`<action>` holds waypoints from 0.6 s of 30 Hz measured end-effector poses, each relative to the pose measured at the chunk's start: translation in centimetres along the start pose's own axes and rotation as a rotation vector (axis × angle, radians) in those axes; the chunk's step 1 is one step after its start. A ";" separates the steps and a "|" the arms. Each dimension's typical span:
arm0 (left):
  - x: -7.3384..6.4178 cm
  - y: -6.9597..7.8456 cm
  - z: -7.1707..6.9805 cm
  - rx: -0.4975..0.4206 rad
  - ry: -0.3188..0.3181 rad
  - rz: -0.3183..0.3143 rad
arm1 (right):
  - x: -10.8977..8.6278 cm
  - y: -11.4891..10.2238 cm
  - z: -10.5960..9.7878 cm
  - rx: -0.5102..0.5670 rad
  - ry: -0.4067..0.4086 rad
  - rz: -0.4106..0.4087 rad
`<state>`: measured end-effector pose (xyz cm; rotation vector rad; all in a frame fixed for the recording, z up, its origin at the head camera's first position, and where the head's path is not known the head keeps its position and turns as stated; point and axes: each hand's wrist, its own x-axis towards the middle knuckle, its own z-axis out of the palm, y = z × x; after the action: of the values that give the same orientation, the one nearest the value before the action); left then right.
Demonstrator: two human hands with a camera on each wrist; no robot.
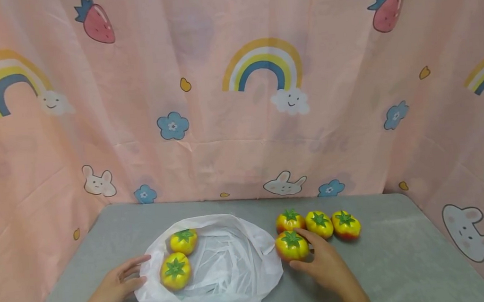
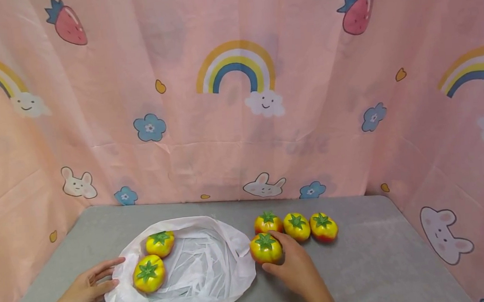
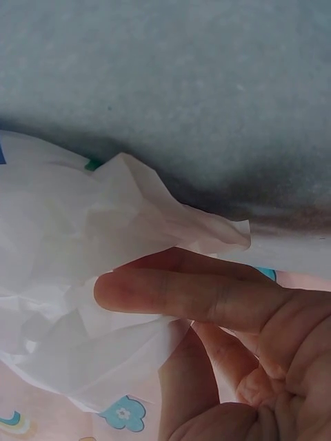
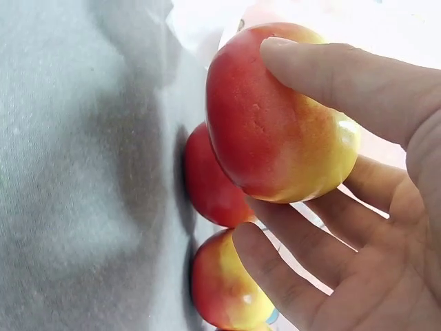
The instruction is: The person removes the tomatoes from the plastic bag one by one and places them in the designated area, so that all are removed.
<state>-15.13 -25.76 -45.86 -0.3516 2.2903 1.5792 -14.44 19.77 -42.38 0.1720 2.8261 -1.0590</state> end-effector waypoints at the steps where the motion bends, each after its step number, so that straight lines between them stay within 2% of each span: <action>1: 0.0 0.0 0.0 -0.001 0.000 -0.002 | 0.0 0.1 0.0 -0.001 0.002 -0.002; 8: -0.3 0.2 0.0 0.005 0.002 -0.002 | 0.1 0.8 -0.1 0.002 0.011 -0.028; 18: -0.2 0.1 -0.1 0.012 0.001 -0.003 | 0.7 1.9 0.0 0.003 -0.011 0.000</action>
<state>-15.03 -25.76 -45.68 -0.3525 2.2985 1.5637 -14.89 21.20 -43.74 0.1661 2.8146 -1.0606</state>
